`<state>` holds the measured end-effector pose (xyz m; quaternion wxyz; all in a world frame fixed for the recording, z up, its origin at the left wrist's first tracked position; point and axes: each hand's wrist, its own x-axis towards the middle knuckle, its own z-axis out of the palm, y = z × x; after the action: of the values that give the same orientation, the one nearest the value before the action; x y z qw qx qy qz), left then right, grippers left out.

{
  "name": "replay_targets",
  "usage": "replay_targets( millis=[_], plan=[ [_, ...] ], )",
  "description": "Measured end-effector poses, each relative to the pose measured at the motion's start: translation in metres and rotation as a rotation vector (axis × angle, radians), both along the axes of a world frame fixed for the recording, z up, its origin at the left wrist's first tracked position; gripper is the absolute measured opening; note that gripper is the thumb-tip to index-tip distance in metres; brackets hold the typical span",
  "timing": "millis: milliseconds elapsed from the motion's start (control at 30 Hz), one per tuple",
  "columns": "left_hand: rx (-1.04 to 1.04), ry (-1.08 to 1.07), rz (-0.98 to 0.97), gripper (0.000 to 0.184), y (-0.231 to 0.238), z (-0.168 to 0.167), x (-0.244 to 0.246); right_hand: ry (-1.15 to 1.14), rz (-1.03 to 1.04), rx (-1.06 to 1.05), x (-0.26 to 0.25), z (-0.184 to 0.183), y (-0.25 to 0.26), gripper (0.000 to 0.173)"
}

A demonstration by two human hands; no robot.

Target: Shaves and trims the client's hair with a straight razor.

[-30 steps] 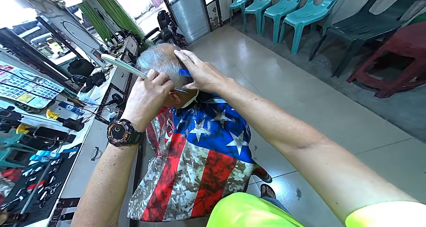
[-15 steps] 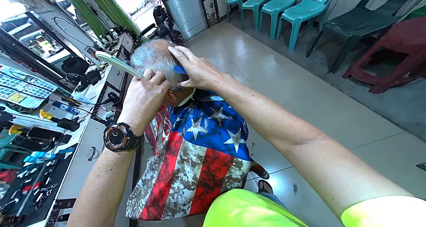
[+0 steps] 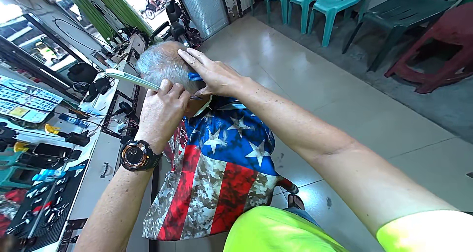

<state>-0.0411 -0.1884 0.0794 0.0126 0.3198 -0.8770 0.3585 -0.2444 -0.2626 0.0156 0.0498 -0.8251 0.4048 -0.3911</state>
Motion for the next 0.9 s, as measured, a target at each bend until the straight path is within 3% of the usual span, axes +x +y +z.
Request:
replay_targets(
  millis=[433,900],
  plan=[
    [0.010,-0.063,0.153,0.017,0.007,0.000,-0.015,-0.006,-0.001,0.017,0.001,-0.001,-0.004,0.111],
    [-0.041,-0.066,0.146,0.015,0.006,-0.017,-0.021,0.018,0.030,0.032,-0.006,-0.001,-0.004,0.113]
  ],
)
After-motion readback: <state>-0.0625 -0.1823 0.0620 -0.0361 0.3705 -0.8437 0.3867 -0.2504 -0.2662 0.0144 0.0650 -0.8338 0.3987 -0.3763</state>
